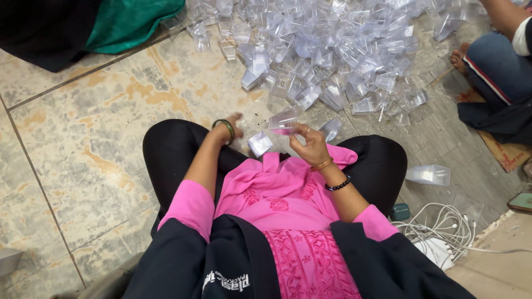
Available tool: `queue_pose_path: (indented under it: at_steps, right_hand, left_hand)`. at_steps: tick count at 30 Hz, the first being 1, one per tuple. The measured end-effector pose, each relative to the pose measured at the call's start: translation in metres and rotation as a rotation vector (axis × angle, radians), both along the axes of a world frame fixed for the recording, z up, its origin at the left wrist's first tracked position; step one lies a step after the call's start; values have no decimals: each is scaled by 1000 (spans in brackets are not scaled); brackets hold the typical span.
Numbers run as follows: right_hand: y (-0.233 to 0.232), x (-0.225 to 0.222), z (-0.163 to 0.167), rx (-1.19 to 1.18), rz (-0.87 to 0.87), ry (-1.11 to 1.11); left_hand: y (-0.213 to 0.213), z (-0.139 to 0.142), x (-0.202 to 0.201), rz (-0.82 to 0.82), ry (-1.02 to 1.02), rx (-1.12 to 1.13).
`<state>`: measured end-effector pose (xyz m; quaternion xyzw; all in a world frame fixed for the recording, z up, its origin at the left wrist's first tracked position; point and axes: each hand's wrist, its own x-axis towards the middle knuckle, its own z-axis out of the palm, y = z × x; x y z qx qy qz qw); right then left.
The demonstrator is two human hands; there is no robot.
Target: The person sits on the floor among a large pile of clear plastic cups and folds each cup flat by hand, pressing the sides together, then tosses the flattened cup aside and picks up the next cup, repeating this cycle continuously.
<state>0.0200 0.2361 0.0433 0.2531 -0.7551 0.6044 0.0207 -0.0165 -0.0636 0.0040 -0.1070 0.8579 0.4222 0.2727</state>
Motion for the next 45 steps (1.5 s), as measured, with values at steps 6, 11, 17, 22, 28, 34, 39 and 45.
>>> queue_pose_path:
  at_steps: [6, 11, 17, 22, 28, 34, 39, 45]
  right_hand:
    - [-13, 19, 43, 162, -75, 58]
    - [-56, 35, 27, 586, 0, 298]
    - [-70, -18, -48, 861, -53, 176]
    - [0, -59, -53, 73, -179, -618]
    - [45, -47, -38, -506, -57, -860]
    - [42, -37, -53, -467, 48, -637]
    - [39, -36, -64, -249, 1, -408]
    - [34, -34, -56, -199, 1, -415]
  left_hand:
    - [24, -22, -4, -466, -291, -189]
    - [31, -39, -15, -559, -246, 178]
    - [50, -38, -15, -426, -246, 168]
    - [54, -19, -22, -121, -250, 357]
    - [46, 1, -13, 265, -208, 1021]
    - [52, 29, 15, 298, -390, 1167]
    - [56, 34, 30, 281, -169, 1077]
    - [51, 1, 26, 352, -362, 1112]
